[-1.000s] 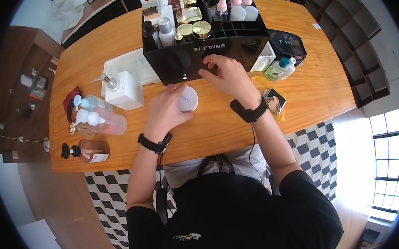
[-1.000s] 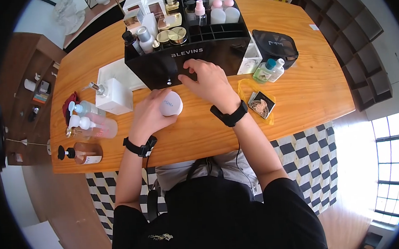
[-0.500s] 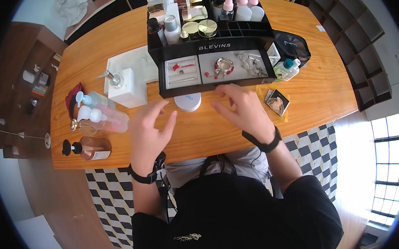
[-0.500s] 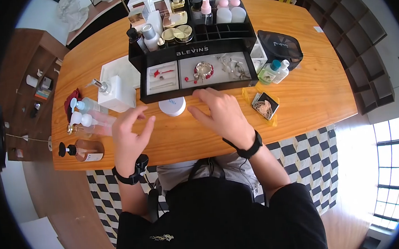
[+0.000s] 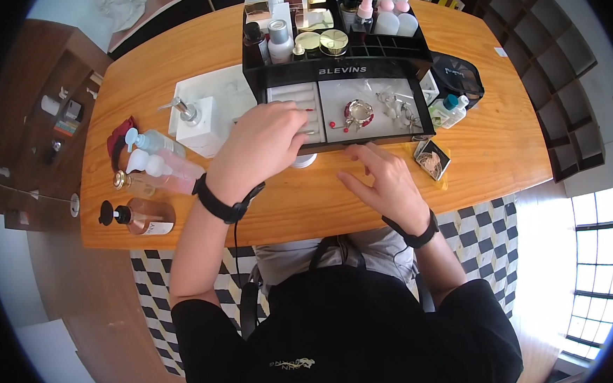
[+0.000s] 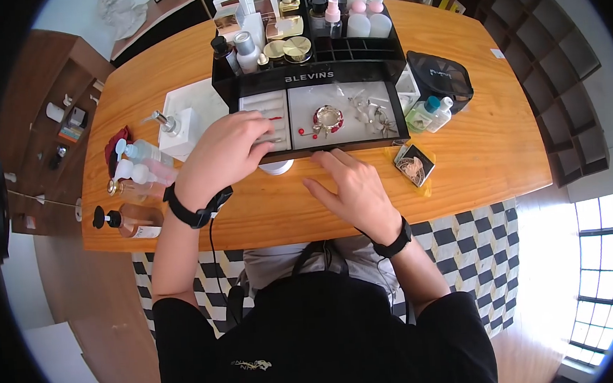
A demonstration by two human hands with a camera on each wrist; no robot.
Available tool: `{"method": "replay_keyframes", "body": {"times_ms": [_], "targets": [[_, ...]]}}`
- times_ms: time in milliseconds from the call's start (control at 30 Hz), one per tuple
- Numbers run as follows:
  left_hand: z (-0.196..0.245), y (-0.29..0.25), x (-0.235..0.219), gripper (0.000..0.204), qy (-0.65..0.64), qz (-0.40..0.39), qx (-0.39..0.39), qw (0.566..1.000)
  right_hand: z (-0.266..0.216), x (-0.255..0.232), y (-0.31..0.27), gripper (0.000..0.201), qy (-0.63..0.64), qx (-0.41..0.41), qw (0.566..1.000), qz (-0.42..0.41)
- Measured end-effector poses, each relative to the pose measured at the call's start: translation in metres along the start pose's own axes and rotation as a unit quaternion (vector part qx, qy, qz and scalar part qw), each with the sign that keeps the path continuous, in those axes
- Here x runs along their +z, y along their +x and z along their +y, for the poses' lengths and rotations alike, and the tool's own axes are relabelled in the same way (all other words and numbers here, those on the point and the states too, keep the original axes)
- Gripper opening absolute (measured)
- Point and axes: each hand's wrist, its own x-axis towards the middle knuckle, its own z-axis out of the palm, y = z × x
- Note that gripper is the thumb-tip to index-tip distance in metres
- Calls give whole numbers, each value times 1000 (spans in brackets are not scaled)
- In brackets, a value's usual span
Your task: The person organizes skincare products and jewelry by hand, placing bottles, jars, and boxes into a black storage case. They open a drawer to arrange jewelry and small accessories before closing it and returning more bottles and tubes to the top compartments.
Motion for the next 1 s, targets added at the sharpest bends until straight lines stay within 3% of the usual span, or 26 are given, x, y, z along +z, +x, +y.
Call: {"method": "replay_keyframes", "body": {"times_ms": [100,367,533,667,733,833,1000], "targets": [[0,7,-1,11,-21,-19,-30,999,0,0,-1,34,0,3,1000,-2],[2,12,0,10,-9,-43,-23,999,-1,-6,3,36,-29,-26,999,-5],[-1,11,-1,11,9,-69,-27,997,-13,-32,17,27,-52,-13,996,-72],[6,-9,-28,9,-89,57,-13,994,-34,-48,47,24,-46,-22,996,-68],[9,-31,-43,7,-108,114,-29,987,-34,-37,70,22,-88,-92,991,-41],[17,-62,-57,7,-81,117,-71,987,-30,-9,107,25,-189,-141,970,-52],[22,-99,-44,8,-45,72,-88,992,-29,15,125,23,-226,-154,956,-102]]}}
